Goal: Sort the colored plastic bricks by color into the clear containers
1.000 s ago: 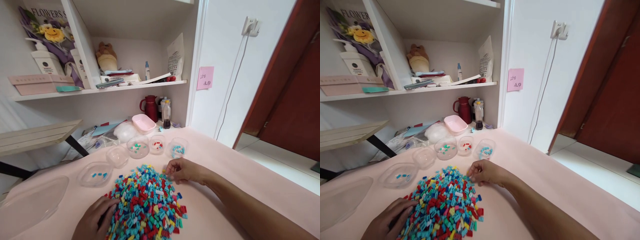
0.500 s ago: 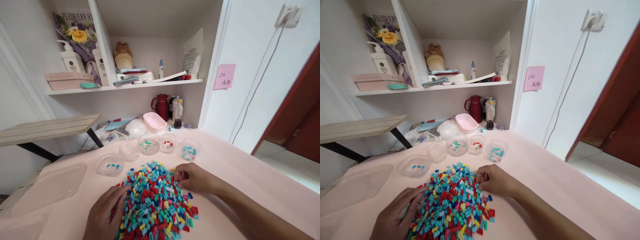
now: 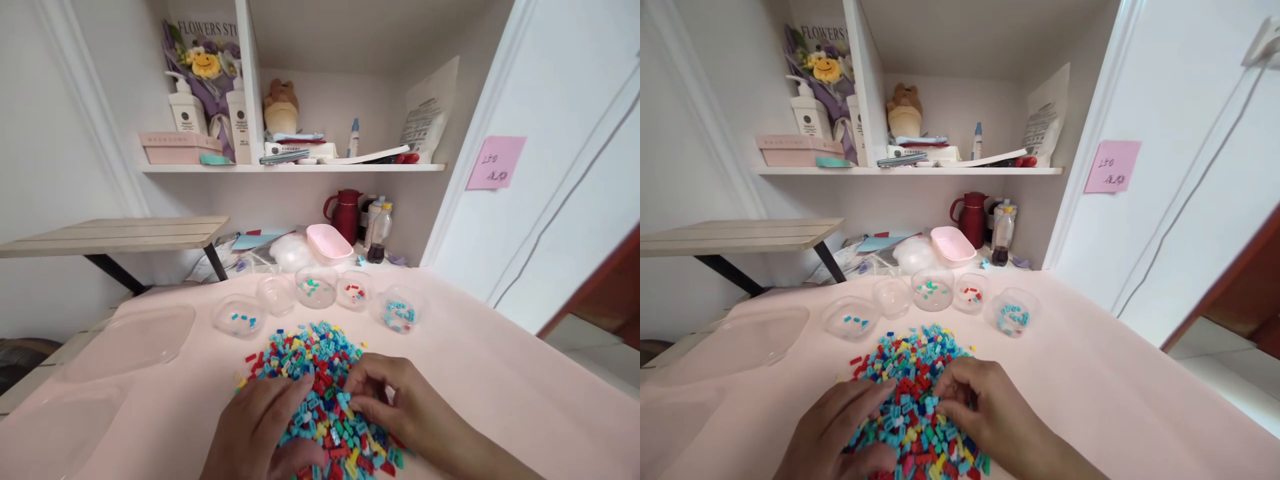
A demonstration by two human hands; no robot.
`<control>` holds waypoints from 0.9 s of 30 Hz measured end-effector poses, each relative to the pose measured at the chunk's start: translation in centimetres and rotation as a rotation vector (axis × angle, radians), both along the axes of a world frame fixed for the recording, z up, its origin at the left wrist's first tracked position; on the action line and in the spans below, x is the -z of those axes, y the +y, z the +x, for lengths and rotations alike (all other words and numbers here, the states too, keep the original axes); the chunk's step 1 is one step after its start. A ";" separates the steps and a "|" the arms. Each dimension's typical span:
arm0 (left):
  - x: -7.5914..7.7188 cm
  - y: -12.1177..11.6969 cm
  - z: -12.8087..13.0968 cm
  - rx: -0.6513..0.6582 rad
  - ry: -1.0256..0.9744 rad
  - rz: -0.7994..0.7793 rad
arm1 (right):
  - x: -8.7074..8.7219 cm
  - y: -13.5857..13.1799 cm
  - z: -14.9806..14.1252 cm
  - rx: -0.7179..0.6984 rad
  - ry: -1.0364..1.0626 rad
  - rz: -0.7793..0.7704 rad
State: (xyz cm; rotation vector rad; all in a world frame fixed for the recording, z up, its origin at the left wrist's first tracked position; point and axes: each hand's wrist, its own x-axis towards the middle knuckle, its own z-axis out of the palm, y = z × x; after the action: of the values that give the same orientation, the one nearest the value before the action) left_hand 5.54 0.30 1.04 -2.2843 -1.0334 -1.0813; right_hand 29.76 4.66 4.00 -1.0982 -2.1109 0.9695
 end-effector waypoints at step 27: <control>0.1 -0.5 2.8 0.187 -0.020 -0.126 | 1.6 -2.1 -1.0 -0.194 -0.109 0.625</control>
State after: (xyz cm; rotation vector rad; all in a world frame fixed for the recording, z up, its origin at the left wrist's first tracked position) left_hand 8.38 -0.22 0.99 -2.5181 -0.9339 -1.1425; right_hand 28.80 2.56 2.40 -0.6463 -2.3980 0.2778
